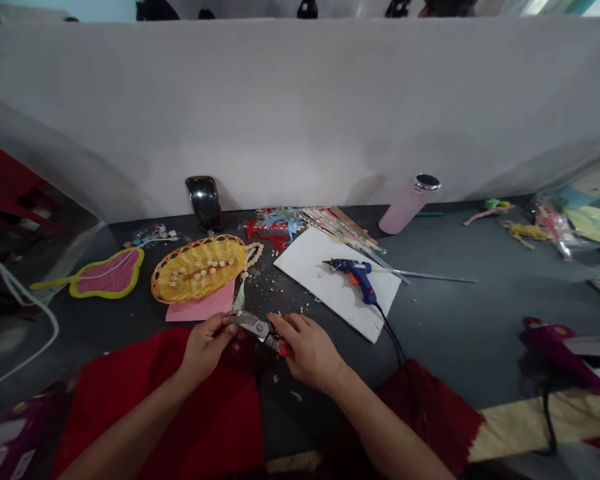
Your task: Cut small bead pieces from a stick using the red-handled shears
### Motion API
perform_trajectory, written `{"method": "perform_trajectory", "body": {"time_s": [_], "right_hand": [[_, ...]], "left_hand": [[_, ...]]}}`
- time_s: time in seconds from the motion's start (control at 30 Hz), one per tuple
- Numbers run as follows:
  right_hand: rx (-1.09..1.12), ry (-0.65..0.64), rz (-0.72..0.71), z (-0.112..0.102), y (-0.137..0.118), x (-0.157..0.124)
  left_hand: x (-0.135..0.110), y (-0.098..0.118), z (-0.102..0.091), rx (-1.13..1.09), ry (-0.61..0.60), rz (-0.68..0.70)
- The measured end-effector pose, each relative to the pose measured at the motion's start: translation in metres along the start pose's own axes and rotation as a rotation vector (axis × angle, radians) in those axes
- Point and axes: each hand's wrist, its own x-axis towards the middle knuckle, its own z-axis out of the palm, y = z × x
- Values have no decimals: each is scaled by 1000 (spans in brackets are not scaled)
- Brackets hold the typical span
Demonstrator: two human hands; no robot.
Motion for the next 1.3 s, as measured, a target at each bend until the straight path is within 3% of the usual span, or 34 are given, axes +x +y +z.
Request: {"method": "perform_trajectory", "body": {"time_s": [0.27, 0.43, 0.53, 0.73, 1.17, 1.3], "right_hand": [[1, -62, -52, -14, 4, 3], [0, -95, -80, -15, 9, 1], [5, -77, -61, -10, 11, -1], [-2, -91, 2, -10, 7, -3], [-34, -6, -31, 1, 5, 0], [-42, -46, -31, 1, 5, 1]], "left_hand": [[3, 12, -4, 16, -104, -38], [7, 2, -14, -42, -273, -146], [9, -8, -18, -53, -312, -157], [8, -12, -15, -43, -284, -139], [8, 1, -7, -2, -23, -26], [6, 7, -8, 65, -33, -28]]}}
